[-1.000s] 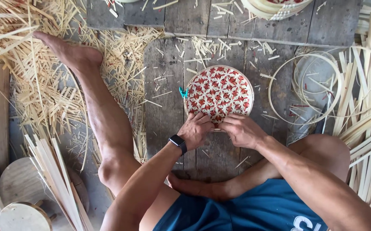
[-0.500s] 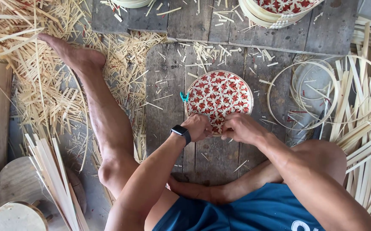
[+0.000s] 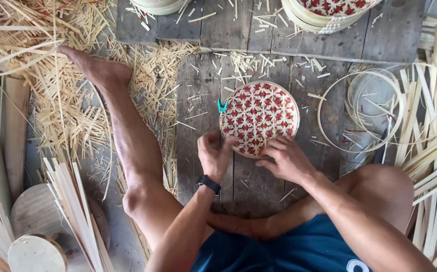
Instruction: The person sits on the floor weaving a round bamboo tray, pressing and tucking bamboo strips along the rim to secure the woven pattern. They use a plastic clip to hold the work, rotate the tray, and press the woven surface flat with their hands.
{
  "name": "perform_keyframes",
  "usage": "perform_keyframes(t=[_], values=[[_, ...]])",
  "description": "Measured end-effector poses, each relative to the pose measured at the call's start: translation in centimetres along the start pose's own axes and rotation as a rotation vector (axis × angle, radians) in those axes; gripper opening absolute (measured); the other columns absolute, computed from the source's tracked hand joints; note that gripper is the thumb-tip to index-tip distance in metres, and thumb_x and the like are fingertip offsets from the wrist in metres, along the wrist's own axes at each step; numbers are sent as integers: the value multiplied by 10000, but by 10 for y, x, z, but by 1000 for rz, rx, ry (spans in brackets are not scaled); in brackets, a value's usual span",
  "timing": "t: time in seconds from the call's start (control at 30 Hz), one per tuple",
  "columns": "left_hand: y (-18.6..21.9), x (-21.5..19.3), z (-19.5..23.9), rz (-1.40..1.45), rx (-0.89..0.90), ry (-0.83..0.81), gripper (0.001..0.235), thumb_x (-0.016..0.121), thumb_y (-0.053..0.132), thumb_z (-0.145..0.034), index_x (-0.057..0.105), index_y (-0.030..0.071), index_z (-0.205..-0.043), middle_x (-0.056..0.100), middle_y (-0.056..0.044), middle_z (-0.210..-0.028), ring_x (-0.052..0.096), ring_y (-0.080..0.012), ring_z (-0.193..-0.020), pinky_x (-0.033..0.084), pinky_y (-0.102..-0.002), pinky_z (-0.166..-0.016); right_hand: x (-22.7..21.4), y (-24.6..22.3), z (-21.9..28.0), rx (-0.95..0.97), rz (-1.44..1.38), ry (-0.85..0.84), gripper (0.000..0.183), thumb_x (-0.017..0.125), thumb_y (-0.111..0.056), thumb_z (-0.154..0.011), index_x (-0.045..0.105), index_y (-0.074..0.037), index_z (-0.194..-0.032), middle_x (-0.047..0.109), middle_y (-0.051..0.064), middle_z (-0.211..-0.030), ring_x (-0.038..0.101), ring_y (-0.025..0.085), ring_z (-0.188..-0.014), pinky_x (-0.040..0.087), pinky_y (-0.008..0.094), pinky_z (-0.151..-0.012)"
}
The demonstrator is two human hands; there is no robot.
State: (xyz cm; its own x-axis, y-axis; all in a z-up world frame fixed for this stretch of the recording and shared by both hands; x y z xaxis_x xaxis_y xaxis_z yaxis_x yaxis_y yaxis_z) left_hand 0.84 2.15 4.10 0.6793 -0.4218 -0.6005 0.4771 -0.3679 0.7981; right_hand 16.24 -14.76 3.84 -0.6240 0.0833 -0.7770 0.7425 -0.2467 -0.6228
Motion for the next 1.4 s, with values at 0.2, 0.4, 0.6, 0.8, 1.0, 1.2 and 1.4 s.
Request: perform_keyframes(t=[0.2,0.4,0.6,0.8,1.0,1.2,1.4], values=[[-45,31,-3,440,-816,-141,271,775,125,-875,674,-95,-998,748,-168,-872,758,-212,-710,658,-334,-592,9,-4,-13,179,-39,-80,240,829,-372,-790,807,-143,-856,710,4,-873,611,175,-961,360,383,-959],[-46,29,-6,412,-776,-103,247,782,92,-871,686,-103,-987,754,-169,-849,747,-229,-691,649,-376,-583,-5,-1,-4,73,-56,-72,312,846,-356,-734,796,-125,-937,712,33,-950,611,215,-1019,368,424,-1003],[29,-8,15,-183,421,-184,304,797,103,-779,727,53,-1070,696,-98,-1152,609,-334,-1123,495,-518,-970,-9,19,28,-142,349,-69,366,764,-44,-690,745,-80,-1054,680,44,-1122,596,212,-1131,417,421,-1105],[-33,56,45,-95,553,-523,230,795,132,-787,727,92,-1003,655,-72,-1037,600,-290,-1035,496,-460,-946,4,36,17,-177,201,-62,233,725,38,-670,655,-64,-867,637,39,-1024,588,224,-1100,492,382,-1010],[-12,48,34,-71,538,-495,104,782,74,-750,707,94,-819,631,-75,-901,607,-287,-937,483,-465,-861,3,32,14,-124,189,-84,193,720,40,-687,628,-58,-826,626,40,-989,588,225,-1084,498,380,-1016],[55,-24,-10,8,713,-468,197,817,103,-729,694,94,-882,674,-56,-919,648,-262,-942,477,-474,-992,-80,-7,9,-215,115,224,234,815,-64,-685,699,-71,-888,686,62,-1012,618,291,-1089,484,426,-1027],[91,-40,-22,228,653,-337,224,869,134,-803,714,102,-960,726,-42,-963,675,-246,-952,469,-407,-968,-103,-33,-1,-246,-203,413,249,865,-133,-735,702,-61,-909,687,45,-890,688,236,-891,564,387,-851]])
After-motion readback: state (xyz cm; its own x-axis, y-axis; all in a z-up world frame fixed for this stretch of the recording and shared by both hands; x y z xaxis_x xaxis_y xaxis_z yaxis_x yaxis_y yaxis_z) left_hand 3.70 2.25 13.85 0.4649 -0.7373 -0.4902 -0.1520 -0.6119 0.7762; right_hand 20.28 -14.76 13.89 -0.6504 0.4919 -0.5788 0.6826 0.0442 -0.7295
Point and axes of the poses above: each hand's wrist, its own z-axis away from the middle knuckle, its own x-axis out of the palm, y = z × x, the point moved 1 cm from there along -z, towards the middle knuckle
